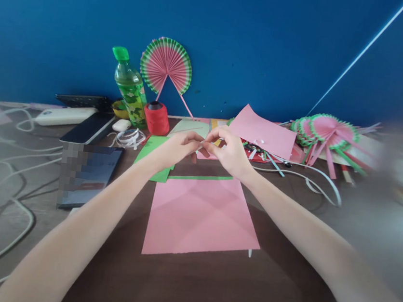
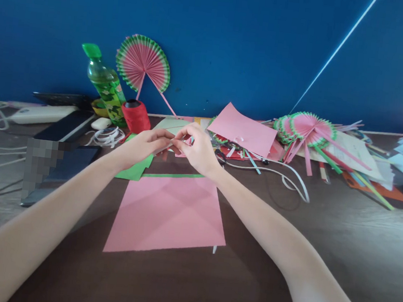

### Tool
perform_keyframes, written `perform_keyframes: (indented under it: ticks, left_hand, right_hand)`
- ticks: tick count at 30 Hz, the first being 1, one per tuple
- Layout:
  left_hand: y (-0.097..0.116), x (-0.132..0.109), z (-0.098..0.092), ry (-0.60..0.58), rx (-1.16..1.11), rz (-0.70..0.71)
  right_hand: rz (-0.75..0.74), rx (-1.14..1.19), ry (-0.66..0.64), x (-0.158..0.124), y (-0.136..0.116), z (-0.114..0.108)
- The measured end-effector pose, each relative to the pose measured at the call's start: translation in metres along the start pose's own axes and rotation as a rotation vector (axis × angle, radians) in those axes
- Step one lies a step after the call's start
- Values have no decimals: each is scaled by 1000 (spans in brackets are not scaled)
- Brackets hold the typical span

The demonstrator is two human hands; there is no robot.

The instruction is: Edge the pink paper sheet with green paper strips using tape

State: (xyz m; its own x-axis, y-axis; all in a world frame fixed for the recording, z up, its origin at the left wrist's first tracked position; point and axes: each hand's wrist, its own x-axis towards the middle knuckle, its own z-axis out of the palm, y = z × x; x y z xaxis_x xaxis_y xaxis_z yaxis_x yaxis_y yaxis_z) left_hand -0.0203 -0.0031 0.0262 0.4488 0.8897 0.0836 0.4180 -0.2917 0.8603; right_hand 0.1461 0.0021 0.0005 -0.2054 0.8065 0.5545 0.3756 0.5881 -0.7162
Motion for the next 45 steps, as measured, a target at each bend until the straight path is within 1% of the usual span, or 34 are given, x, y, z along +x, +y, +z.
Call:
perform_keyframes:
  ticks: [6,9,13,15,18,21,29,36,40,45]
  left_hand:
    - [-6,2,2,18,-7,47]
    - [-6,3,4,23,6,66]
    - [-3,2,5,52,42,35]
    - [-2,1,5,44,40,28]
    - [-2,1,6,17,-14,58]
    - [-3,2,6,14,-84,77]
    - [-1,3,9,26,-182,14]
    - [-2,1,11,79,-77,47]
    - [-3,1,9,120,-21,46]
    - [0,0,9,126,23,37]
  right_hand:
    - [-10,17,-7,0,-4,1]
    - [-16,30,-17,-1,-5,2]
    - [-21,44,-41,-1,-4,2]
    - [-37,42,-49,-1,-3,2]
    - [-72,31,-63,-2,-2,2]
    - [-114,26,-69,-2,0,1]
    - [-174,48,-101,-1,3,-1]
    - [-69,51,-106,1,1,-2]
    - [20,138,-150,3,2,-6]
    - [45,182,-156,4,3,-7]
